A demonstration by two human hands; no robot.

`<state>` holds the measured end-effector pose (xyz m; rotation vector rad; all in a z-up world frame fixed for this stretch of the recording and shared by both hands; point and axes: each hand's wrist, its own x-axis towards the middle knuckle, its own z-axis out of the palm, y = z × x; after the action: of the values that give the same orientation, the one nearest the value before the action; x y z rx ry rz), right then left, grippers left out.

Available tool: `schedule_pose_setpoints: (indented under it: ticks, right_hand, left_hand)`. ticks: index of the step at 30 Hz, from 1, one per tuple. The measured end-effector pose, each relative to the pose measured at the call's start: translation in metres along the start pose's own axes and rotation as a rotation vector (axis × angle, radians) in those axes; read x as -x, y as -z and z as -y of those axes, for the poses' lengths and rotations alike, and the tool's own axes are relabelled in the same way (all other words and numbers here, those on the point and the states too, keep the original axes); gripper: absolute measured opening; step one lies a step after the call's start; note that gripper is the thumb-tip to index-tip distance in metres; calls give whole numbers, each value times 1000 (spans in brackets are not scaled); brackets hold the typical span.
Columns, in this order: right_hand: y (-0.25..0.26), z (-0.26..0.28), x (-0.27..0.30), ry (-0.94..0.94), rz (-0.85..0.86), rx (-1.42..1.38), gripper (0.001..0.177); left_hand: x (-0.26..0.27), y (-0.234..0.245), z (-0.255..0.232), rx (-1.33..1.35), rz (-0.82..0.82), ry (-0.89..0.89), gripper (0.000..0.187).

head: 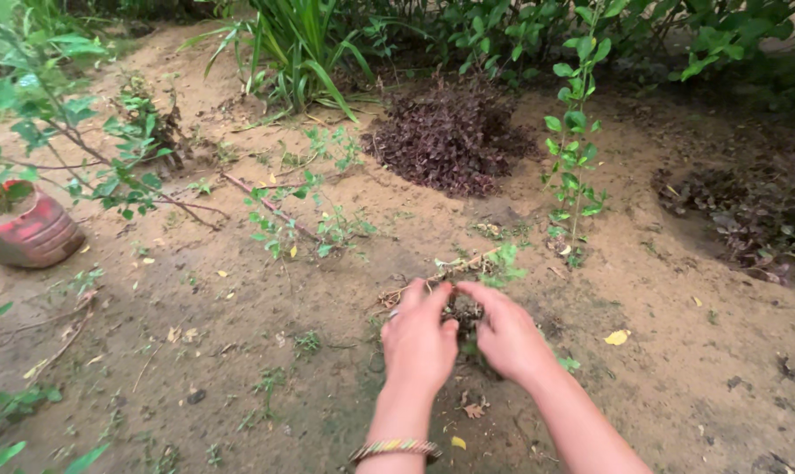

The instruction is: The person weeds a garden by pulling weeds from the soil by hand and using a hand tool to loosen the ground.

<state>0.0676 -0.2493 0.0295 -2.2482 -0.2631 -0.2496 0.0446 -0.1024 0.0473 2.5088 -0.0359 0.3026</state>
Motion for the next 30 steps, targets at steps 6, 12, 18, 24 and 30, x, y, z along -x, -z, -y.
schedule_pose_setpoints:
  ticks: [6, 12, 18, 24, 30]
  right_hand:
    - [-4, -3, 9, 19, 104, 165, 61]
    - [-8, -2, 15, -108, 162, 236, 62]
    - [-12, -4, 18, -27, 124, 229, 53]
    - [-11, 48, 33, -44, 185, 127, 36]
    - [-46, 58, 56, -57, 522, 173, 40]
  left_hand:
    - [-35, -19, 11, -280, 204, 132, 13]
    - [-23, -23, 20, 23, -27, 274, 8]
    - [-14, -22, 11, 146, -229, 273, 10]
    - [19, 43, 27, 128, -62, 83, 15]
    - [53, 68, 42, -573, 517, 239, 26]
